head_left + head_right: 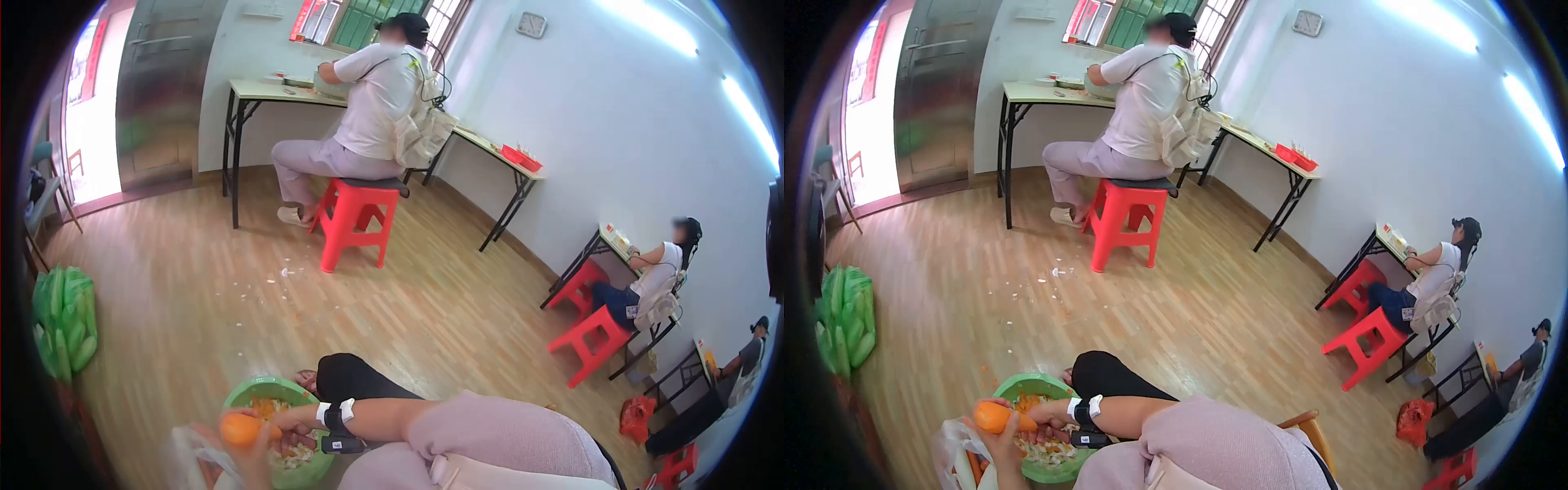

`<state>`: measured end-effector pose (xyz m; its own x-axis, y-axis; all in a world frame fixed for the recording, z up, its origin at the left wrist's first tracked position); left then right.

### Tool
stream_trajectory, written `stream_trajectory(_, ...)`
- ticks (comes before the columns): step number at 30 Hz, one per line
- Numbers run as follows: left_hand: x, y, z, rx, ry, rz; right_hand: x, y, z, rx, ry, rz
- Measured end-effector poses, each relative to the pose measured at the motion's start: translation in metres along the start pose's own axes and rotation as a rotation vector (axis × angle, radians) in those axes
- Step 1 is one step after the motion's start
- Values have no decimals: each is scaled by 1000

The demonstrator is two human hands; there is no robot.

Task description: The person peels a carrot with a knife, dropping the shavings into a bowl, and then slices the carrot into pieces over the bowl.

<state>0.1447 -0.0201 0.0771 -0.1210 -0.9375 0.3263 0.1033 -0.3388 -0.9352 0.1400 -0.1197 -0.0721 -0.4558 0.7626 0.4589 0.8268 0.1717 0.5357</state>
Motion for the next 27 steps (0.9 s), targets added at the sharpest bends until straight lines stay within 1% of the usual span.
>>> stream_trajectory(1, -3, -4, 0, 6, -8, -1, 0, 7, 0, -44, -63, 41)
stream_trajectory(2, -5, -10, 1, 37, -15, 20, 22, 24, -28, -14, -44, 63)
stream_trajectory(3, -8, -15, 1, 68, -20, 42, 22, 24, -22, -15, -40, 57)
stream_trajectory(4, -11, -15, 2, 72, -22, 46, 21, 27, -13, -73, -31, 76)
stream_trajectory(5, -16, -11, 2, 50, -21, 63, 17, 31, -5, -131, -21, 97)
stream_trajectory(6, -16, -10, 3, 27, -18, 80, 11, 32, -3, -135, -17, 97)
stream_trajectory(8, -16, -12, 1, 3, -8, 54, -8, 38, -2, -250, -100, 104)
stream_trajectory(9, -14, -12, 0, -23, -4, 22, -8, 41, -6, -251, -98, 107)
stream_trajectory(10, -15, -9, 0, -25, -4, 24, -16, 50, -12, -315, -175, 136)
stream_trajectory(12, -11, 11, 0, -172, 137, -135, -34, 67, -29, -437, -332, 199)
stream_trajectory(13, -11, 10, 2, -181, 133, -133, -40, 70, -34, -430, -330, 205)
stream_trajectory(15, 5, 7, -10, -410, 372, -411, -59, 80, -45, -505, -540, 130)
stream_trajectory(16, 12, 3, -12, -491, 368, -415, -59, 82, -55, -476, -583, 132)
stream_trajectory(17, 19, 1, -14, -574, 343, -417, -56, 83, -68, -437, -609, 129)
stream_trajectory(19, 17, 11, -20, -610, 372, -456, -43, 89, -72, -479, -524, 69)
stream_trajectory(21, 12, 42, -22, -641, 306, -314, -43, 90, -71, -489, -572, -3)
stream_trajectory(23, 22, 50, -21, -695, 284, -86, -35, 90, -66, -529, -537, -38)
stream_trajectory(25, 22, 70, -26, -799, 228, -30, -22, 95, -71, -499, -505, -69)
stream_trajectory(26, 20, 75, -28, -837, 183, -22, -28, 93, -62, -531, -495, -100)
stream_trajectory(27, 18, 74, -25, -803, 165, 0, -29, 93, -55, -583, -503, -138)
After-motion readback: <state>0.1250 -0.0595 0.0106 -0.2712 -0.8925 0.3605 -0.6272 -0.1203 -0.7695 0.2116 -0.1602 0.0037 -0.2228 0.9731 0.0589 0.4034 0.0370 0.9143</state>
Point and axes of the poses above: each hand's wrist, its own z-axis towards the middle knuckle, its own x-axis out of the palm, y = z × x, the point moved 7 cm from there along z, towards the middle knuckle, and after that the axes turned 2 degrees about z, right-handed, at the moved point
